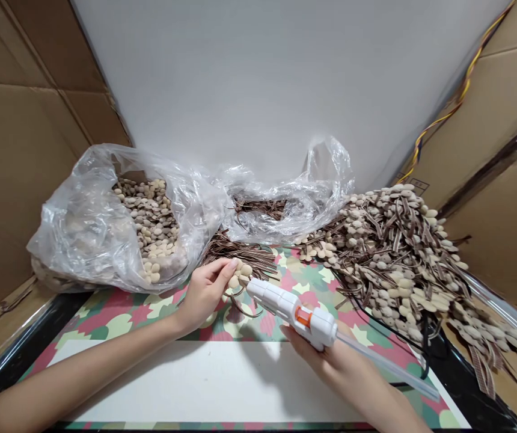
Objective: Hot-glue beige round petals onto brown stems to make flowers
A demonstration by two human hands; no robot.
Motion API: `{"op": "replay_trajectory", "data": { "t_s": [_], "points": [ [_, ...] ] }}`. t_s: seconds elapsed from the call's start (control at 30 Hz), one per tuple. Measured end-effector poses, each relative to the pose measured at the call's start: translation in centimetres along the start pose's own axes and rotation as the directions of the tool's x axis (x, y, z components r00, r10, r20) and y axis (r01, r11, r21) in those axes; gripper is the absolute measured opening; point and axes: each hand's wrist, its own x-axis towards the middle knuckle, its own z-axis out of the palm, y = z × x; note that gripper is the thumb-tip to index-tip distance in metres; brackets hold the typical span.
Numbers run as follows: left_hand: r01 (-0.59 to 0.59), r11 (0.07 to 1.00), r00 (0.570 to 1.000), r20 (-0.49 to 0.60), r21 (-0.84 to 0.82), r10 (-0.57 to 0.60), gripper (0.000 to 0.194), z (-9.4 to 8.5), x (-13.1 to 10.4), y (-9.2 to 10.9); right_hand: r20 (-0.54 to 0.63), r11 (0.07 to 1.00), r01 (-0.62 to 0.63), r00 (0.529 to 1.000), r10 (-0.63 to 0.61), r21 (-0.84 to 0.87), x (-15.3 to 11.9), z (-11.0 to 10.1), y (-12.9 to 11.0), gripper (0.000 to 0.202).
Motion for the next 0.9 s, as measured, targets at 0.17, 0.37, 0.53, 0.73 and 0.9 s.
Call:
{"op": "replay_trajectory", "data": {
  "t_s": [0.17, 0.37, 0.53, 0.73, 0.9],
  "points": [
    [-0.007, 1.0, 1.0, -0.004, -0.02, 0.007, 0.029, 0.1, -0.1, -0.2, 0.027, 1.0, -0.024, 0.999, 0.025, -0.019, -0.3, 0.1, 0.5, 0.029],
    [-0.01, 1.0, 1.0, 0.0, -0.016, 0.01, 0.029, 0.1, -0.1, -0.2, -0.017, 0.995, -0.068, 0.998, 0.067, -0.077, -0.9, 0.8, 2.4, 0.033],
    [-0.018, 0.999, 1.0, -0.015, -0.045, 0.017, 0.027, 0.1, -0.1, 0.3, 0.013, 0.996, -0.068, 0.998, 0.068, -0.056, -1.4, 0.7, 2.6, 0.032],
    [0.004, 1.0, 1.0, -0.008, -0.008, -0.004, 0.028, 0.0, -0.1, 0.2, -0.009, 0.999, -0.041, 0.999, 0.041, -0.031, -1.0, 0.0, 1.8, 0.033],
    [-0.009, 0.999, 1.0, -0.008, 0.031, 0.009, 0.027, 0.0, -0.2, -0.1, -0.031, 0.999, 0.033, 0.999, -0.033, 0.004, 0.1, -0.4, 0.3, 0.029]
  ]
}}
